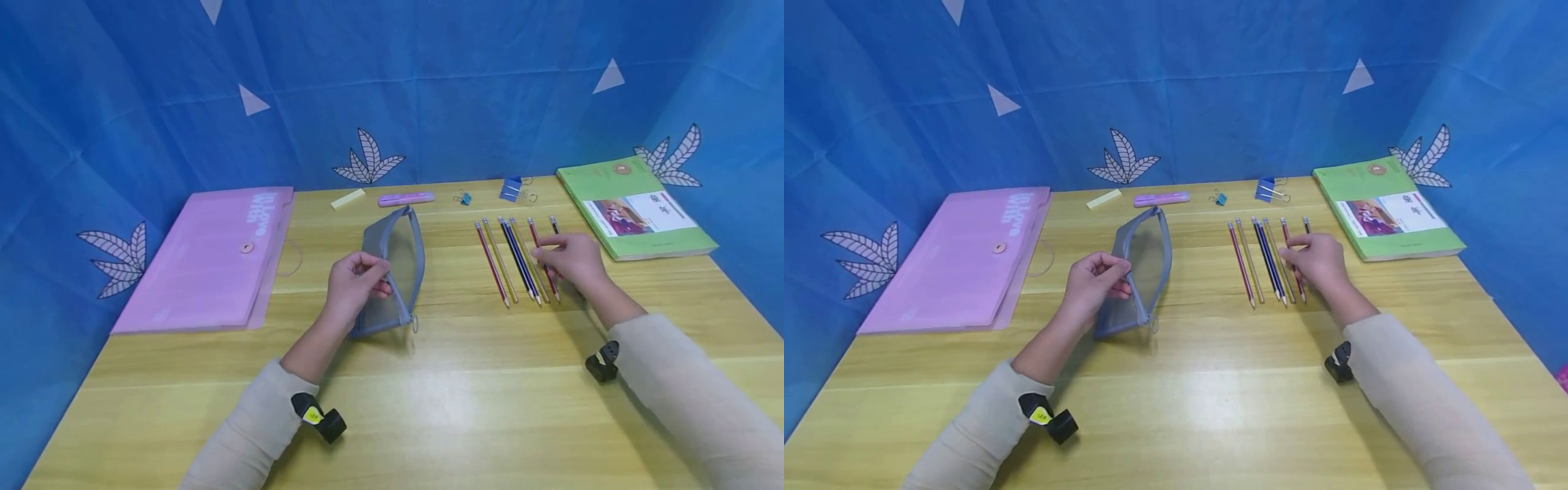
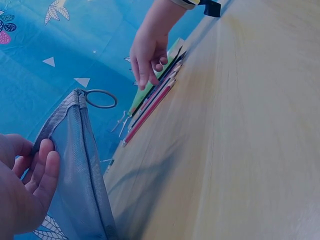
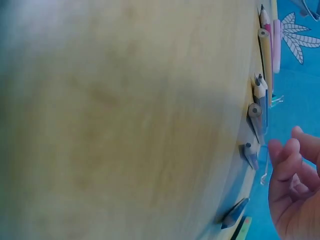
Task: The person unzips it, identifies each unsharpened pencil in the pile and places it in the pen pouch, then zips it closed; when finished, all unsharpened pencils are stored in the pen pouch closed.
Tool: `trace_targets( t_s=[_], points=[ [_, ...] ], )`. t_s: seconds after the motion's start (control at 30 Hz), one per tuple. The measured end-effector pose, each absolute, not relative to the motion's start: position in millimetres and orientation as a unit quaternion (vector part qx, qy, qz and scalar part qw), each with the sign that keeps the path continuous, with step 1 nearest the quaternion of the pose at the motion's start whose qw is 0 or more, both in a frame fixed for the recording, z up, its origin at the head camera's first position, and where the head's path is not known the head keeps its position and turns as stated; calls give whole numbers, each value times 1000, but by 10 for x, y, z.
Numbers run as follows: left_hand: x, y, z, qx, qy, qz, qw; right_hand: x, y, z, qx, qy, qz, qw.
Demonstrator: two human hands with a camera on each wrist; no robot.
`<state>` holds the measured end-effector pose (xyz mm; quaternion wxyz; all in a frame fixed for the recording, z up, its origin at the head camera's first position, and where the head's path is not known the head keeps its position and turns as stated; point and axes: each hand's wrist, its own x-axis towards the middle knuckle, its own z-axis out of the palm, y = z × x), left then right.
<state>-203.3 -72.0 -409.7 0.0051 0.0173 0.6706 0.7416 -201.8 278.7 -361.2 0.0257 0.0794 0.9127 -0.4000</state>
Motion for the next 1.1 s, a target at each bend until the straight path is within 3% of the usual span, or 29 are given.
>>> trace_targets(
  t_s=[0.63,0.9,1.1],
  points=[
    [-2063,-696,-4158,24,661,750,1,-2077,2713,-3612,44,950,-290,102],
    [-2080,-698,-4183,26,667,745,-1,-2056,2660,-3471,86,926,-360,70],
    [-2055,-687,-4135,25,667,745,-2,-2056,2336,-3278,101,844,-525,26]
  ],
)
